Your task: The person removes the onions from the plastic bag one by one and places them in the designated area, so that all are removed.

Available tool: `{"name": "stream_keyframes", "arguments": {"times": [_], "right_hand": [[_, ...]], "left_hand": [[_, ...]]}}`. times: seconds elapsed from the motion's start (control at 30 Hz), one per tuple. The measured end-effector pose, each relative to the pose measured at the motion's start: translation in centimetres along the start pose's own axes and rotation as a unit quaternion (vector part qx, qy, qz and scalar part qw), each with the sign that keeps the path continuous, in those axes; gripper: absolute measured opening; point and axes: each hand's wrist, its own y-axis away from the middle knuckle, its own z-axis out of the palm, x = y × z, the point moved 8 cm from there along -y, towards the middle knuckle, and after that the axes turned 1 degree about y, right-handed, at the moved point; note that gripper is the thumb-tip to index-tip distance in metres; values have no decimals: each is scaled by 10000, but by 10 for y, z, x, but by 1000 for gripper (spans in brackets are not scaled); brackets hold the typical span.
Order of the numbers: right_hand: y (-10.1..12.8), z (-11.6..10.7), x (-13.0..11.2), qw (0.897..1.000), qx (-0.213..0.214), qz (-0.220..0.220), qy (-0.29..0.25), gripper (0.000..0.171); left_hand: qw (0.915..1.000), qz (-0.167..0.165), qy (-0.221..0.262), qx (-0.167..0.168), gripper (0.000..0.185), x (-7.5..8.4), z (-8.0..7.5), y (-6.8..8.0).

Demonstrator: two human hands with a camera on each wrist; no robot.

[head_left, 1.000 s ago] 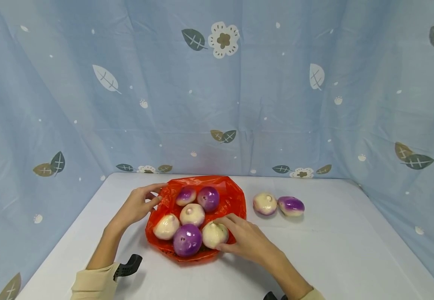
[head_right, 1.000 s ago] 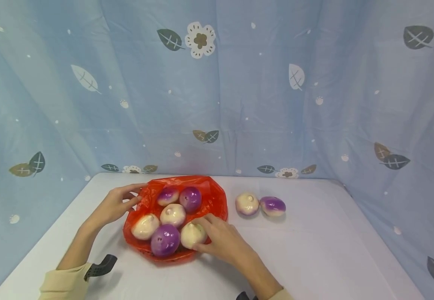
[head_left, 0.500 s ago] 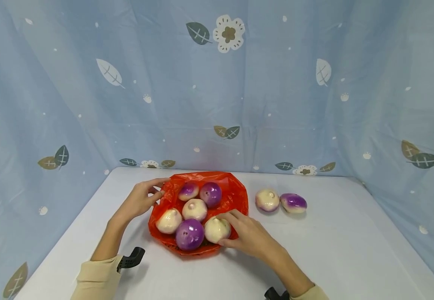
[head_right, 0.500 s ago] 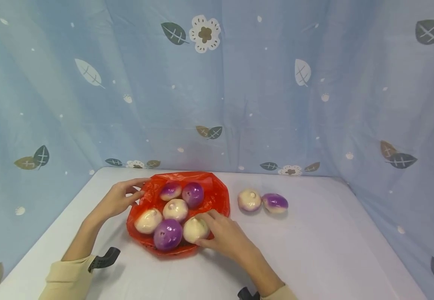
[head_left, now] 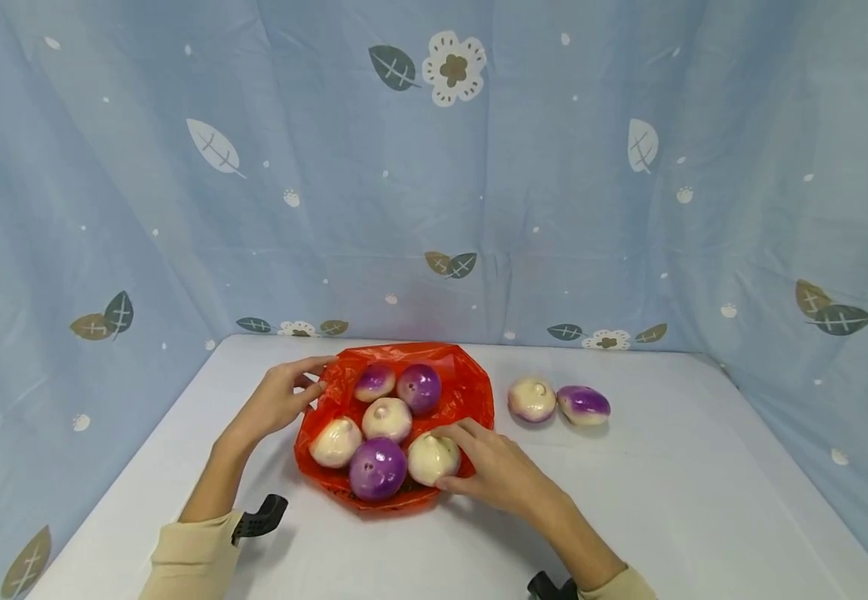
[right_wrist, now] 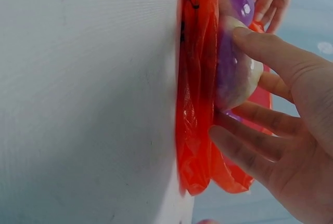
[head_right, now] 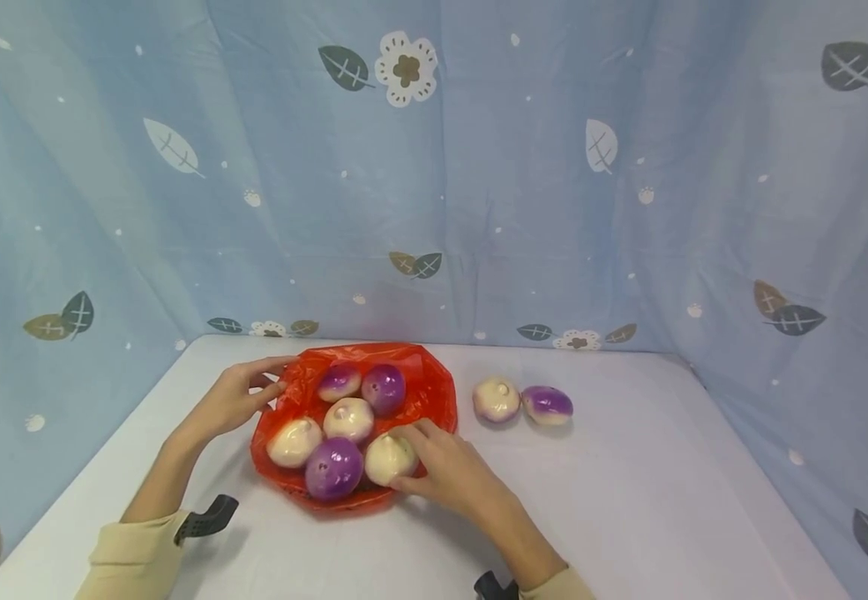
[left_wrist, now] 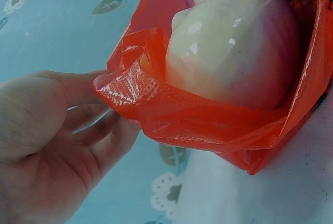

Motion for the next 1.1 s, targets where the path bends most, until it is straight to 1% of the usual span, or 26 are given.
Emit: {"name": "stream_keyframes", "arguments": {"times": [0.23, 0.5, 0.8, 1.1], "right_hand": [[1, -3, 2, 9999, -23, 107, 16, 59], [1, -8, 4, 9997, -128, 176, -89, 60], [1, -14, 5, 9998, -79, 178, -36, 60], [5, -25, 10, 9997, -12, 212, -82, 60]], "left_hand": [[10000, -29, -9, -5, 43, 0, 0, 1], [10000, -52, -12, -2, 43, -2, -1, 0], [9999, -126, -37, 7, 44, -4, 0, 2], [9999, -94, -53, -8, 43, -2, 1, 1]]}}
